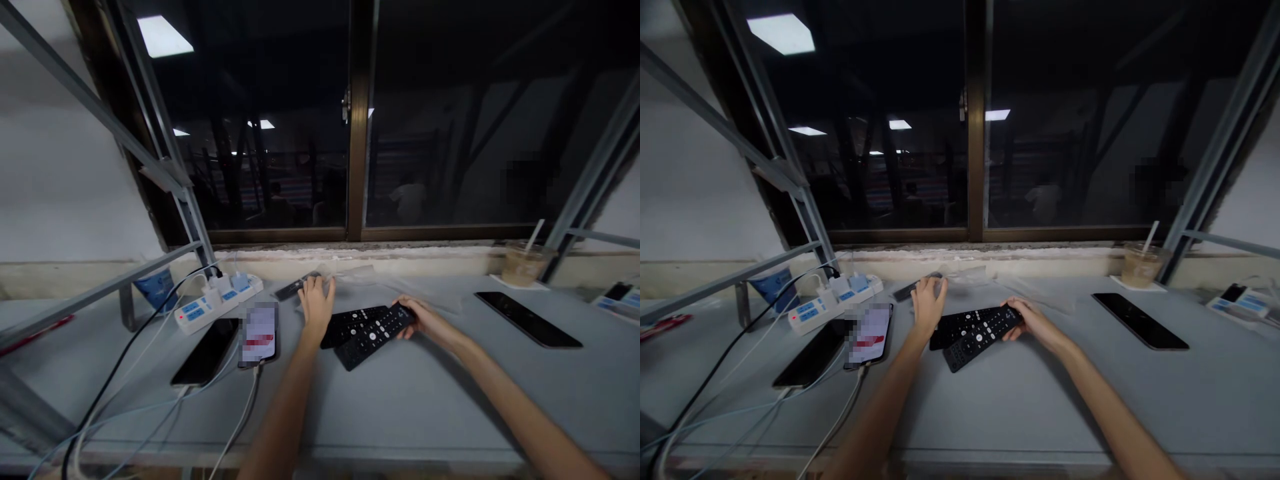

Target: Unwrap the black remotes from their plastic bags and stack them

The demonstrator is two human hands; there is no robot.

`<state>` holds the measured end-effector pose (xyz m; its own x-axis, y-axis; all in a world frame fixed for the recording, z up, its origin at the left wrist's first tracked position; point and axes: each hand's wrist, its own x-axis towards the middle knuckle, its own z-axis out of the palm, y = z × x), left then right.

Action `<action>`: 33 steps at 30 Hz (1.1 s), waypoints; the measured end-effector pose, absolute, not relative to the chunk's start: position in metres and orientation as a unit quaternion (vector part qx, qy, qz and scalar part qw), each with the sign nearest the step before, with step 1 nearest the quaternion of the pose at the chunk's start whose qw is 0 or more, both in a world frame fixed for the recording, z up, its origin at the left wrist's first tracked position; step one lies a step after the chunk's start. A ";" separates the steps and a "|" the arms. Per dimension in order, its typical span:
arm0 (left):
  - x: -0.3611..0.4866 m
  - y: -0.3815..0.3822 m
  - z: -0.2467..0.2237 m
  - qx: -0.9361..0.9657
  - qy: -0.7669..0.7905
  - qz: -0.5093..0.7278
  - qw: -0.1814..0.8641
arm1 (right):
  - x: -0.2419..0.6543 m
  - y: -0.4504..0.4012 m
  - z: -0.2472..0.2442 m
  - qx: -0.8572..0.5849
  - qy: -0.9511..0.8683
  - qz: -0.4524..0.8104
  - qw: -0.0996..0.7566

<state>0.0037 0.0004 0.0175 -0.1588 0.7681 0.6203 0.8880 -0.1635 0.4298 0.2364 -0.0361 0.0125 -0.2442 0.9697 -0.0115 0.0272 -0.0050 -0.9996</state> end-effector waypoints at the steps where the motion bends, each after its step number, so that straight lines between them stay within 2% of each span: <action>1: 0.004 0.000 0.018 -0.644 -0.642 -0.410 0.072 | 0.236 -0.037 0.013 -0.440 -0.574 0.560 0.404; 10: 0.006 -0.001 0.018 -0.653 -0.638 -0.402 0.071 | 0.248 -0.048 0.025 -0.451 -0.697 0.510 0.225; 13: 0.006 -0.001 0.018 -0.654 -0.639 -0.400 0.073 | 0.249 -0.051 0.022 -0.451 -0.708 0.507 0.194; 18: 0.007 -0.002 0.018 -0.659 -0.637 -0.392 0.075 | 0.244 -0.053 0.019 -0.453 -0.734 0.460 0.210; 23: 0.009 -0.003 0.019 -0.668 -0.624 -0.396 0.081 | 0.237 -0.048 0.012 -0.396 -0.812 0.350 0.247; 28: 0.014 -0.005 0.021 -0.717 -0.561 -0.414 0.026 | 0.237 -0.041 0.005 -0.418 -0.792 0.369 0.248; 30: 0.018 -0.008 0.021 -0.749 -0.527 -0.401 0.005 | 0.237 -0.040 0.006 -0.430 -0.763 0.385 0.291; 33: 0.024 -0.015 0.022 -0.794 -0.478 -0.374 -0.016 | 0.236 -0.039 0.011 -0.445 -0.700 0.387 0.403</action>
<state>0.0238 -0.0146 0.0217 0.2628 0.7720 0.5788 0.7477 -0.5421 0.3835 0.2358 -0.0392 0.0112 -0.2796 0.9346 0.2201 0.3116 0.3051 -0.8999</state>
